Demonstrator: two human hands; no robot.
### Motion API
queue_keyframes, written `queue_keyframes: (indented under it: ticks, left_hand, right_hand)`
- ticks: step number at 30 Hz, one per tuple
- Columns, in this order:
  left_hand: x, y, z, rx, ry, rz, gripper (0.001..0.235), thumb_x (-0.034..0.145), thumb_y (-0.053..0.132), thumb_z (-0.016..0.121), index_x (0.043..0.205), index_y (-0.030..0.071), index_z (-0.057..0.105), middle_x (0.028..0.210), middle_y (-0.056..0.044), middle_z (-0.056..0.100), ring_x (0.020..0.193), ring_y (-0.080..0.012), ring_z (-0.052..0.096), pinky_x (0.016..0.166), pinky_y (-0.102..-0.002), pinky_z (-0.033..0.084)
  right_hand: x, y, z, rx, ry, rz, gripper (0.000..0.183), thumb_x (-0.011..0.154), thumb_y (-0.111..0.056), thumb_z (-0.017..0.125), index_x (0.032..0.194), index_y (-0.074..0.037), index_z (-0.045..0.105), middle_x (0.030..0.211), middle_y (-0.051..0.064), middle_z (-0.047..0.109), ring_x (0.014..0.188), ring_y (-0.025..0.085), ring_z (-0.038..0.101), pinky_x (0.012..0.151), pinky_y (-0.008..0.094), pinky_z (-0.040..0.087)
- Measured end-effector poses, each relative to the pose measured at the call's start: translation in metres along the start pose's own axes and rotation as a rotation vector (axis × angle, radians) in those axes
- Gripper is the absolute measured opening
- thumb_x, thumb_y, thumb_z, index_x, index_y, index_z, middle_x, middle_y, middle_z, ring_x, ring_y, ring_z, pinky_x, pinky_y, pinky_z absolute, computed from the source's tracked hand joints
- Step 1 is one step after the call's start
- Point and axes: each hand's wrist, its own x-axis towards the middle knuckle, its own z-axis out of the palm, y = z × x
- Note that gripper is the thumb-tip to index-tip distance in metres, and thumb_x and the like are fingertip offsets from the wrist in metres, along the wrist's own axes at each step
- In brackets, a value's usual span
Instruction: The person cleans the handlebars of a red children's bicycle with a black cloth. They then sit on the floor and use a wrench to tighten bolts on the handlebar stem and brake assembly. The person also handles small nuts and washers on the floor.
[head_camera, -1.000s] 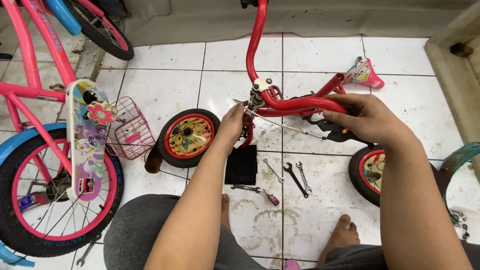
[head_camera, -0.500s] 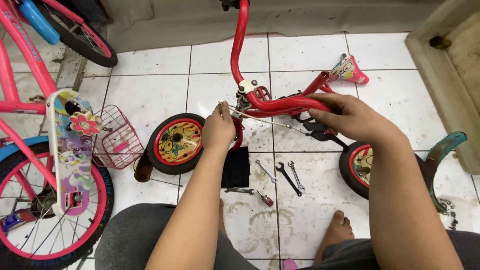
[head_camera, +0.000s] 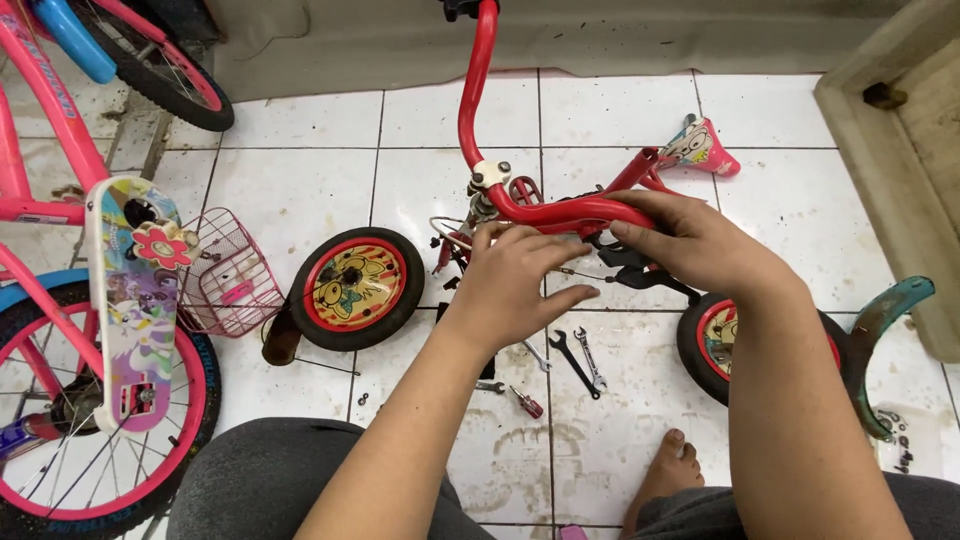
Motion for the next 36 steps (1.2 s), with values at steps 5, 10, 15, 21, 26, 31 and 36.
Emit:
queue_keyframes:
  ticks: [5,10,15,21,26,31,36]
  left_hand:
    - [0.005,-0.005,0.017,-0.09,-0.01,-0.003,0.02,0.09,0.037,0.074,0.107,0.026,0.077,0.098,0.001,0.079,0.098,-0.0222,0.072,0.09,-0.043,0.044]
    - [0.007,-0.021,0.031,-0.281,0.083,-0.089,0.01,0.09,0.039,0.075,0.096,0.032,0.078,0.089,0.008,0.078,0.081,-0.016,0.072,0.074,-0.031,0.045]
    - [0.013,-0.024,0.019,-0.406,0.029,-0.131,0.01,0.086,0.029,0.08,0.096,0.028,0.08,0.083,0.004,0.079,0.079,-0.0185,0.072,0.072,-0.029,0.05]
    - [0.017,-0.018,0.009,-0.499,0.013,-0.18,0.016,0.083,0.025,0.082,0.097,0.019,0.08,0.082,-0.005,0.078,0.077,-0.0261,0.069,0.072,-0.034,0.053]
    - [0.017,-0.025,0.009,-0.584,-0.058,-0.253,0.019,0.084,0.025,0.081,0.104,0.024,0.081,0.087,-0.008,0.077,0.081,-0.0201,0.068,0.078,-0.032,0.054]
    - [0.017,-0.024,0.012,-0.641,-0.088,-0.293,0.02,0.085,0.021,0.08,0.105,0.018,0.081,0.092,-0.01,0.079,0.09,-0.0235,0.074,0.085,-0.032,0.056]
    - [0.019,-0.021,0.012,-0.667,-0.088,-0.278,0.021,0.085,0.018,0.081,0.106,0.015,0.08,0.095,-0.014,0.077,0.098,-0.0272,0.076,0.09,-0.035,0.058]
  right_hand:
    - [-0.003,0.004,0.002,0.017,0.041,-0.118,0.047,0.094,-0.027,0.068,0.139,-0.01,0.066,0.122,0.023,0.072,0.113,0.039,0.068,0.095,0.048,0.051]
    - [0.003,0.01,0.004,-0.032,0.071,-0.143,0.046,0.095,-0.027,0.07,0.139,-0.014,0.067,0.111,0.022,0.074,0.108,0.037,0.069,0.095,0.047,0.051]
    - [-0.005,0.007,0.001,-0.07,0.05,-0.17,0.081,0.066,-0.021,0.094,0.14,-0.009,0.065,0.1,0.024,0.075,0.1,0.039,0.069,0.093,0.049,0.052]
    - [0.01,0.021,0.003,-0.084,0.041,-0.185,0.098,0.052,-0.014,0.1,0.143,-0.012,0.062,0.093,0.02,0.073,0.083,0.033,0.066,0.08,0.043,0.054]
    - [0.011,0.02,0.005,-0.063,0.027,-0.181,0.098,0.053,-0.008,0.098,0.144,-0.008,0.061,0.101,0.025,0.073,0.091,0.04,0.07,0.081,0.046,0.056]
    - [0.013,0.027,0.006,-0.063,0.01,-0.18,0.101,0.052,-0.006,0.097,0.145,-0.008,0.059,0.113,0.027,0.071,0.105,0.045,0.068,0.087,0.05,0.056]
    - [0.012,0.024,0.005,-0.055,-0.011,-0.187,0.103,0.05,-0.001,0.095,0.146,-0.007,0.057,0.12,0.028,0.069,0.11,0.049,0.065,0.093,0.053,0.054]
